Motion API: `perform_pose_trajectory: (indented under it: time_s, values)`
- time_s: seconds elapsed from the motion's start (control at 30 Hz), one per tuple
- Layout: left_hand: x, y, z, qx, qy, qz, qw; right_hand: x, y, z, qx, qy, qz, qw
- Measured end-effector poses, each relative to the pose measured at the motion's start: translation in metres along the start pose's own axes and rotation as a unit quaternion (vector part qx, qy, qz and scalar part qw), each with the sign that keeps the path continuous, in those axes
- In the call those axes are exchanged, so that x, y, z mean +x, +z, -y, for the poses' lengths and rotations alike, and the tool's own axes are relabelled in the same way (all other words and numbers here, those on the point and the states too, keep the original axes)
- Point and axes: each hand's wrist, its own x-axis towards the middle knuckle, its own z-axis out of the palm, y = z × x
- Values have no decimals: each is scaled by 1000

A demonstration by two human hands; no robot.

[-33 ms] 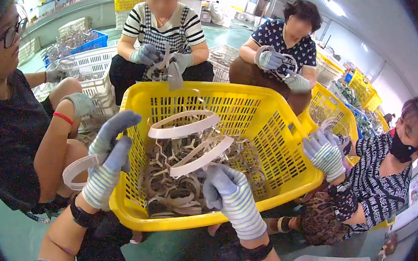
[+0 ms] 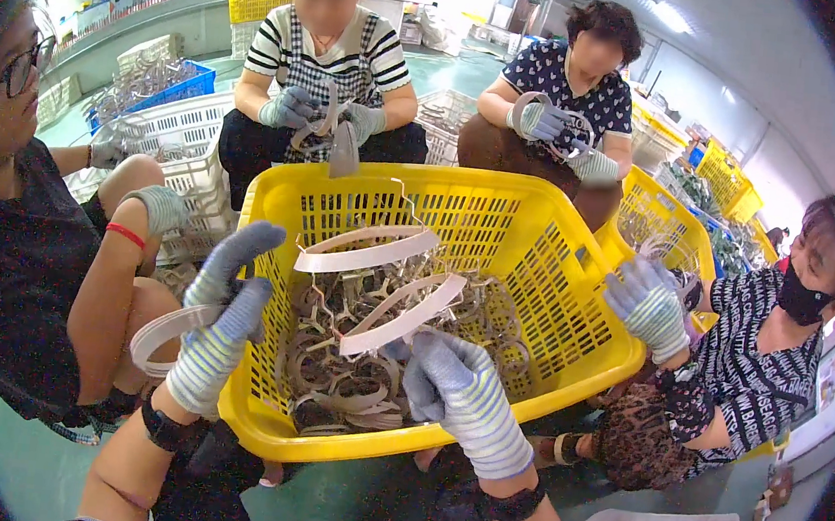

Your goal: Sort metal and plastic components from a yellow basket into other containers while squatting on the floor.

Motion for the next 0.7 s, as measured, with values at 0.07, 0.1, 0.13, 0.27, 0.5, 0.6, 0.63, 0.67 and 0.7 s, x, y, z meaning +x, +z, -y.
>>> perform_pose_trajectory:
  time_s: [0.07,0.1,0.13,0.27,0.5,0.6,0.63,0.67,0.7]
  values:
    - [-2,3,1,-21,-32,38,999,-4,3,2,-18,5,23,1000]
    - [-3,4,2,-41,-65,78,994,-4,7,2,-15,19,34,999]
    - [-1,3,6,-40,-65,77,994,-5,10,1,-11,34,45,998]
    - [3,11,18,86,102,131,982,1,12,-9,191,77,93,974]
    - [0,8,0,129,112,153,973,3,29,-12,-122,-84,-67,987]
    - [-5,6,-5,23,15,77,997,4,19,-18,18,-30,-53,998]
    - [-4,3,-1,32,27,60,997,5,18,-19,17,-31,-53,998]
    - [-3,1,5,40,38,42,998,6,16,-20,44,-17,-37,998]
    - [-3,1,8,42,39,41,998,6,16,-22,71,-3,-18,997]
